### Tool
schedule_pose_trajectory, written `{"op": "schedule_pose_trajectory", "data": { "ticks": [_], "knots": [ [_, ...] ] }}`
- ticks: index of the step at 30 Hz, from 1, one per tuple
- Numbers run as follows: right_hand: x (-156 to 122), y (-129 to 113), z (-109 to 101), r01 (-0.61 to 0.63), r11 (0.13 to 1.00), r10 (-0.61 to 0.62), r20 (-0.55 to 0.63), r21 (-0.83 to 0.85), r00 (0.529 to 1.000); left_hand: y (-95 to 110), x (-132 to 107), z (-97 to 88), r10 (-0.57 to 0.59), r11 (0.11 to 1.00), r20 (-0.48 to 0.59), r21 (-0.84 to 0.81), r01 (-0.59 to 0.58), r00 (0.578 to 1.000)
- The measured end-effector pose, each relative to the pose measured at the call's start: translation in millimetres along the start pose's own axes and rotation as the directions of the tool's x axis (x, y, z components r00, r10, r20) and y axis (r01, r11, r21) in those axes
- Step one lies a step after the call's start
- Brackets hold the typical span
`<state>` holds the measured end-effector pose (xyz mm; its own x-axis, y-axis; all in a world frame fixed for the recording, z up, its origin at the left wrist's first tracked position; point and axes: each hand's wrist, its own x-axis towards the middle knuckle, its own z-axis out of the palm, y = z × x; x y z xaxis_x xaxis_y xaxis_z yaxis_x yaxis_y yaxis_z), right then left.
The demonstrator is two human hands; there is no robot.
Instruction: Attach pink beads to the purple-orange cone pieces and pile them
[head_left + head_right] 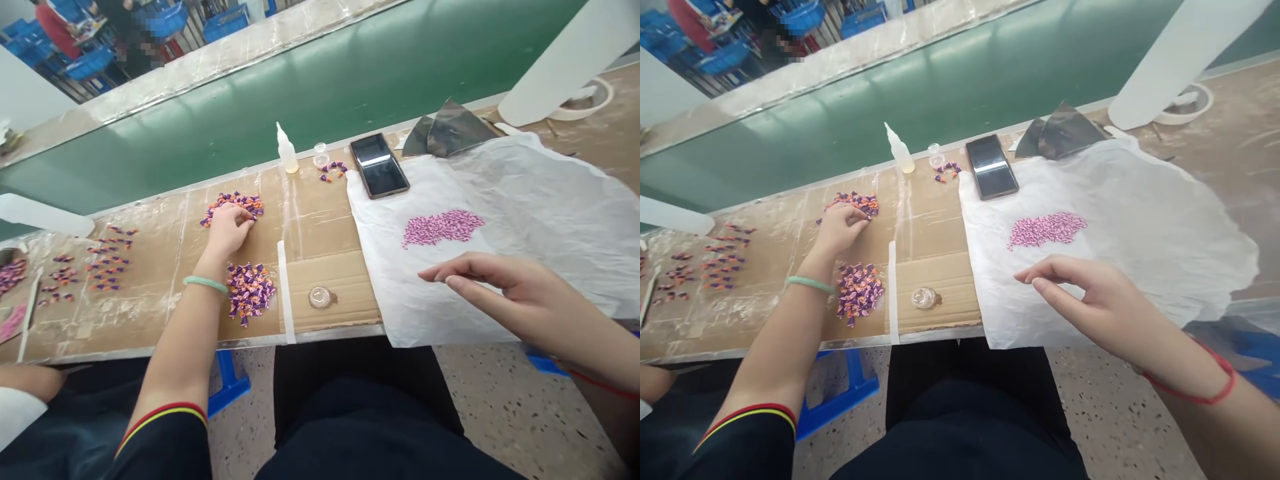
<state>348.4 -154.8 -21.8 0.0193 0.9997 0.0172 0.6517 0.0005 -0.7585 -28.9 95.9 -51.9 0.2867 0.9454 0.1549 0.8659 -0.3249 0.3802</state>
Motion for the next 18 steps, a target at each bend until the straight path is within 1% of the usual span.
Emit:
{"op": "schedule_pose_trajectory", "data": {
  "ticks": [2,4,5,8,9,10,12,14,16,18],
  "knots": [
    [-2,-1,-3,-0.01,1.0,0.01,-0.016,0.008,1.0,5,1,-3.2,0.017,1.0,0.013,-0.003,-0.017,1.0],
    [-3,-4,-8,-0.019,1.0,0.02,-0.035,0.014,0.999,14,-3,-8.7,0.017,1.0,0.01,-0.026,-0.017,1.0],
    [-4,-5,-10,-0.027,1.0,0.028,-0.05,0.012,0.998,20,-7,-12.4,-0.022,0.999,-0.024,-0.05,0.021,0.999],
    [-2,0,-17,-0.043,0.999,0.038,-0.127,-0.032,0.991,38,-28,-25.4,-0.063,0.985,0.004,-0.159,0.062,0.998],
    [0,4,-19,-0.05,0.997,0.041,-0.152,-0.056,0.988,44,-37,-29.5,-0.123,0.95,0.033,-0.285,0.128,0.992],
    [2,10,-20,-0.056,0.995,0.042,-0.169,-0.082,0.985,50,-46,-33.1,-0.16,0.904,0.076,-0.388,0.177,0.984],
    [9,23,-19,-0.039,0.989,0.015,-0.165,-0.142,0.986,61,-64,-38.2,-0.228,0.806,0.126,-0.532,0.26,0.965],
    [18,34,-14,0.038,0.977,-0.065,-0.124,-0.208,0.99,71,-81,-40.4,-0.267,0.713,0.17,-0.627,0.313,0.949],
    [29,40,-6,0.134,0.955,-0.154,-0.058,-0.266,0.986,81,-95,-41.1,-0.251,0.634,0.229,-0.696,0.339,0.94],
    [40,42,3,0.187,0.932,-0.201,-0.012,-0.312,0.98,89,-109,-41.0,-0.183,0.579,0.302,-0.736,0.351,0.936]
  ]
}}
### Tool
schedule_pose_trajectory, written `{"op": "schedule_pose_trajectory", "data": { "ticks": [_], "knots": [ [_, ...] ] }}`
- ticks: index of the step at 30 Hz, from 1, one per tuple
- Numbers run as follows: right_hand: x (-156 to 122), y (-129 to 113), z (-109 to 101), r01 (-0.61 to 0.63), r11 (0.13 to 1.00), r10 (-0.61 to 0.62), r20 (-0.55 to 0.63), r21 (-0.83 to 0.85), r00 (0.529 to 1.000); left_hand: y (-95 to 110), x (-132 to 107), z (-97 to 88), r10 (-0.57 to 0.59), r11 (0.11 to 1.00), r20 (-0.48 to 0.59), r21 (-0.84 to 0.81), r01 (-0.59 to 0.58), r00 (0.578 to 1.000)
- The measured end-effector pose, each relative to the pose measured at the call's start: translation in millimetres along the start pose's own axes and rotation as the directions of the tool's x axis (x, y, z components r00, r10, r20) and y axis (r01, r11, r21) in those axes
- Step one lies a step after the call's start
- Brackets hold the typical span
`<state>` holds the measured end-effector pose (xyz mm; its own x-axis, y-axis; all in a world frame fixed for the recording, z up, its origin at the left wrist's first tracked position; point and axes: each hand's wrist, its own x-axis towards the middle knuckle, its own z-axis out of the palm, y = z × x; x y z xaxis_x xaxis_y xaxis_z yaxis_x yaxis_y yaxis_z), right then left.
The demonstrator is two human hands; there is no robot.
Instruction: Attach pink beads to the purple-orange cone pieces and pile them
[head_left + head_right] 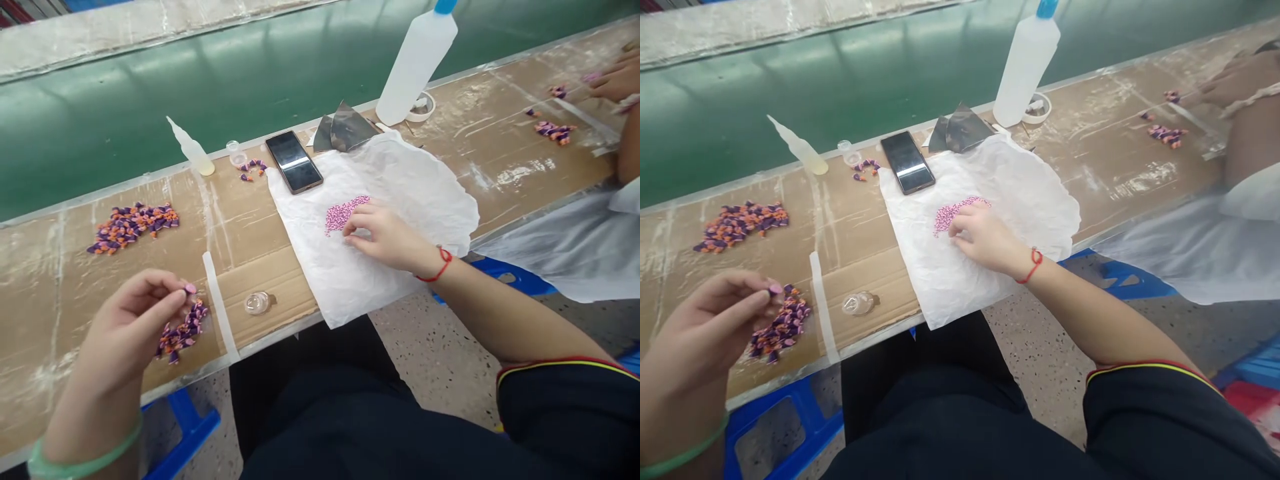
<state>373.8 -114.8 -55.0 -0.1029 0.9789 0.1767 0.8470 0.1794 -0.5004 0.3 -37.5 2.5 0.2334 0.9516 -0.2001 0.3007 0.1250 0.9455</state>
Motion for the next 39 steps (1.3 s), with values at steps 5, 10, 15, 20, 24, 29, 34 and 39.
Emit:
{"op": "schedule_pose_trajectory", "data": {
  "ticks": [5,10,15,20,24,29,34,39],
  "knots": [
    [17,-8,18,-0.012,0.995,0.013,0.011,-0.101,1.0,-10,-33,11.3,0.112,0.993,0.1,-0.044,-0.108,0.989],
    [24,-10,25,-0.03,0.989,0.03,0.002,-0.142,1.0,-19,-55,20.7,0.205,0.977,0.112,0.034,-0.21,0.972],
    [23,-13,28,0.039,0.96,-0.027,0.049,-0.277,0.998,-13,-65,35.2,0.303,0.944,0.138,0.095,-0.317,0.943],
    [25,-11,34,0.093,0.916,-0.066,0.082,-0.39,0.994,-9,-65,40.4,0.361,0.918,0.165,0.109,-0.381,0.918],
    [23,-18,30,0.026,0.943,-0.003,0.07,-0.33,0.998,-9,-69,44.5,0.392,0.911,0.162,0.066,-0.407,0.905],
    [7,-57,13,0.036,0.991,-0.035,-0.006,0.128,0.999,-9,-68,76.3,0.374,0.927,0.157,-0.089,-0.365,0.914],
    [-13,-108,9,0.13,0.834,-0.079,-0.118,0.537,0.99,-5,-65,115.9,0.275,0.921,0.146,-0.325,-0.216,0.95],
    [-16,-125,20,0.269,0.874,-0.131,-0.336,0.404,0.933,-9,-69,125.7,0.321,0.888,0.086,-0.372,-0.268,0.943]
  ]
}}
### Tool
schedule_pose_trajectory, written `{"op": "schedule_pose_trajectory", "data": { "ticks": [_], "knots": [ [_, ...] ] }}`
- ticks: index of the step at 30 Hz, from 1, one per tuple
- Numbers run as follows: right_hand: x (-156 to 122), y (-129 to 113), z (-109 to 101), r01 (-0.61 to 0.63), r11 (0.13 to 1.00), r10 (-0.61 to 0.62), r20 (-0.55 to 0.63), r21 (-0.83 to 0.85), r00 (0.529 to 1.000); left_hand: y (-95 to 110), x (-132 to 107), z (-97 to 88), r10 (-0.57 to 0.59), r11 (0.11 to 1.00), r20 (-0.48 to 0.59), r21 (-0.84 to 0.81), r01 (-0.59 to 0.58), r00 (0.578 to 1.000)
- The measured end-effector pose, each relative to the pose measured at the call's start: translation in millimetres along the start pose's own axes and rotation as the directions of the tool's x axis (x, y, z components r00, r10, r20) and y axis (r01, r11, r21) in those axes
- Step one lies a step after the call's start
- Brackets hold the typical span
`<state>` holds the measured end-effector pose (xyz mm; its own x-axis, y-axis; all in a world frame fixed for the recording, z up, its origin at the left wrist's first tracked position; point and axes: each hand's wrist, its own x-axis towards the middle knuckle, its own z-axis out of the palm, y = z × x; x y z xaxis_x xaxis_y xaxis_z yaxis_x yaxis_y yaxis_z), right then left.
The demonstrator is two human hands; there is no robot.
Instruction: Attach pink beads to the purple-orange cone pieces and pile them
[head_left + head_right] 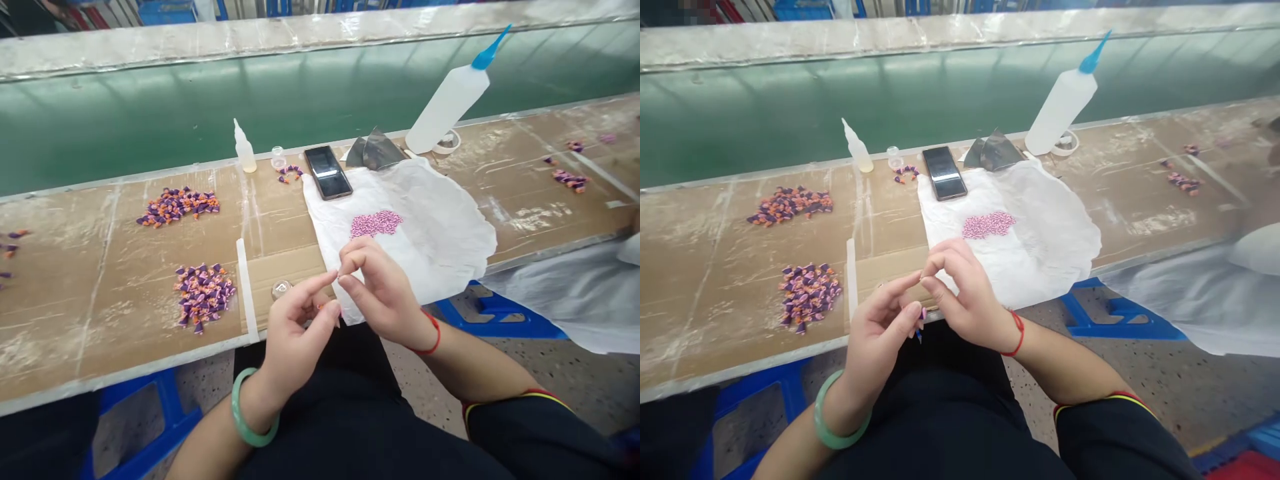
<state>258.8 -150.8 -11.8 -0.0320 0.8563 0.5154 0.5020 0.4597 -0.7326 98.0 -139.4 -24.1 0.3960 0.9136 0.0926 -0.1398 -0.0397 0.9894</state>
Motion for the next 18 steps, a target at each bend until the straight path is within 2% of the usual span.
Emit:
{"op": "schedule_pose_trajectory", "data": {
  "ticks": [5,8,10,13,18],
  "knots": [
    [0.5,2.2,3.3,0.142,0.978,-0.155,-0.077,-0.155,0.985,-3.1,-5.9,1.1,0.182,0.96,-0.046,0.226,-0.167,0.982],
    [-0.1,1.4,-0.7,0.154,0.978,-0.164,-0.062,-0.138,0.984,-1.4,-4.7,3.5,0.297,0.898,-0.019,0.346,-0.273,0.955],
    [-1.1,0.6,-3.2,0.152,0.982,-0.159,-0.052,-0.115,0.986,0.0,-3.9,5.1,0.32,0.882,-0.004,0.366,-0.297,0.947],
    [-2.9,1.0,-4.7,0.15,0.982,-0.156,-0.046,-0.114,0.987,-1.0,-4.7,6.6,0.283,0.901,-0.015,0.346,-0.261,0.959],
    [-4.4,5.0,-4.9,0.164,0.977,-0.17,-0.035,-0.137,0.985,-4.4,-7.5,6.4,0.077,0.979,-0.051,0.193,-0.066,0.996]
  ]
}}
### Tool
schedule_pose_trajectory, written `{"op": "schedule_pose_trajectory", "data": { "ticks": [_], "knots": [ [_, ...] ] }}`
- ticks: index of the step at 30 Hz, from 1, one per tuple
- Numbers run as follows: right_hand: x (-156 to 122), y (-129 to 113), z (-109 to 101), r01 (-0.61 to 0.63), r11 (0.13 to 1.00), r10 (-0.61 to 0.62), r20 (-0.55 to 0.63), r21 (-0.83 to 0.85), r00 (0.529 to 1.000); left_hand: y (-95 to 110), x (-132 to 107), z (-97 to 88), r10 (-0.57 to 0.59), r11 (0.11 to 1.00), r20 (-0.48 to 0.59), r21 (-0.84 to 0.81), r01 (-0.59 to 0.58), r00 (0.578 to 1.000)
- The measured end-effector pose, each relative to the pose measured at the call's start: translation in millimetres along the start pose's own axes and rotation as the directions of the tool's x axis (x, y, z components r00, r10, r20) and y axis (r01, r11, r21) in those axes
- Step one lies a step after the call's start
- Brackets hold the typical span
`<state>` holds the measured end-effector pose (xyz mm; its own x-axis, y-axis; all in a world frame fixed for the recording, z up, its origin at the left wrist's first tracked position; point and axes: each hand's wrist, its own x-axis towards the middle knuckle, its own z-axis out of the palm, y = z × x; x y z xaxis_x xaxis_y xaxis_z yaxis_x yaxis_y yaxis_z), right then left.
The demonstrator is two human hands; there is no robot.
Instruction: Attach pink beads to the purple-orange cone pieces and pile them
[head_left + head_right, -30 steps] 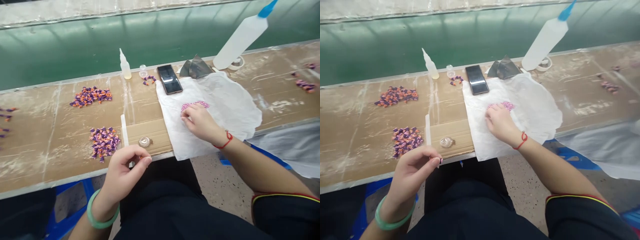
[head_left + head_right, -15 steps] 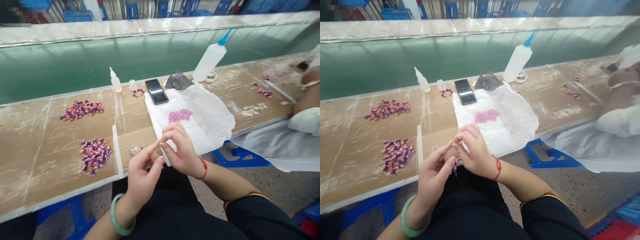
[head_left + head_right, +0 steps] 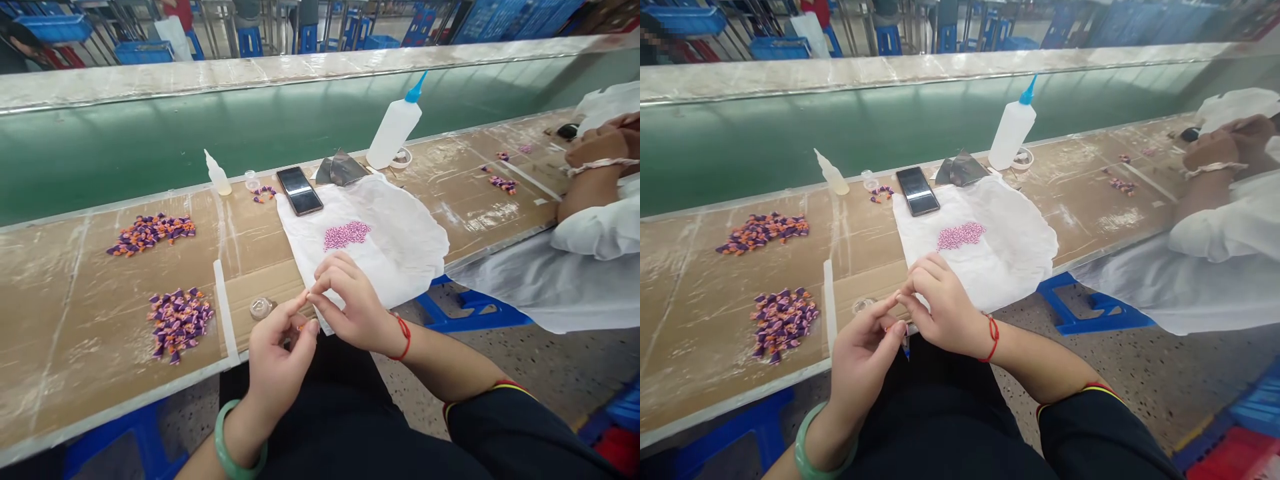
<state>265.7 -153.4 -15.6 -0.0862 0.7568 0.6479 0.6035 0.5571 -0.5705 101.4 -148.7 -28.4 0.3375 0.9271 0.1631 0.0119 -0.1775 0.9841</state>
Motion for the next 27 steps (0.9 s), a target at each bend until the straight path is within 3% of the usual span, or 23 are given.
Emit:
{"op": "schedule_pose_trajectory", "data": {
  "ticks": [3,9,12,14,16,17,19,21,22,24,27],
  "knots": [
    [-1,4,-2,0.047,0.999,-0.047,0.014,-0.022,0.999,2,1,-2.1,-0.146,0.981,0.035,-0.123,0.149,0.989],
    [-6,16,-3,0.363,0.92,-0.373,-0.05,-0.145,0.926,12,7,-5.9,-0.39,0.821,0.164,-0.383,0.423,0.906],
    [-9,16,2,0.361,0.919,-0.38,-0.114,-0.156,0.918,13,9,-4.0,-0.463,0.754,0.17,-0.44,0.488,0.87],
    [-11,10,7,0.227,0.973,-0.229,-0.161,-0.03,0.96,13,10,-2.2,-0.477,0.748,0.148,-0.45,0.489,0.866],
    [-13,3,12,-0.046,0.965,0.079,-0.12,0.26,0.99,13,12,-0.8,-0.457,0.775,0.109,-0.439,0.455,0.883],
    [-14,-2,14,-0.202,0.879,0.246,-0.049,0.433,0.968,13,13,-0.4,-0.433,0.799,0.088,-0.424,0.427,0.897],
    [-16,-10,19,-0.431,0.575,0.48,0.139,0.695,0.866,15,15,0.0,-0.362,0.858,0.04,-0.376,0.35,0.931],
    [-17,-17,22,-0.504,0.31,0.579,0.261,0.806,0.772,17,16,0.0,-0.283,0.912,0.005,-0.309,0.271,0.959],
    [-17,-19,23,-0.509,0.234,0.607,0.285,0.828,0.742,19,16,-0.1,-0.251,0.932,-0.005,-0.272,0.24,0.968],
    [-17,-23,25,-0.503,0.164,0.642,0.296,0.848,0.707,21,16,-0.4,-0.207,0.96,-0.022,-0.197,0.199,0.978],
    [-16,-26,26,-0.495,0.143,0.662,0.288,0.857,0.692,22,13,-1.1,-0.14,0.987,-0.039,-0.088,0.136,0.989]
  ]
}}
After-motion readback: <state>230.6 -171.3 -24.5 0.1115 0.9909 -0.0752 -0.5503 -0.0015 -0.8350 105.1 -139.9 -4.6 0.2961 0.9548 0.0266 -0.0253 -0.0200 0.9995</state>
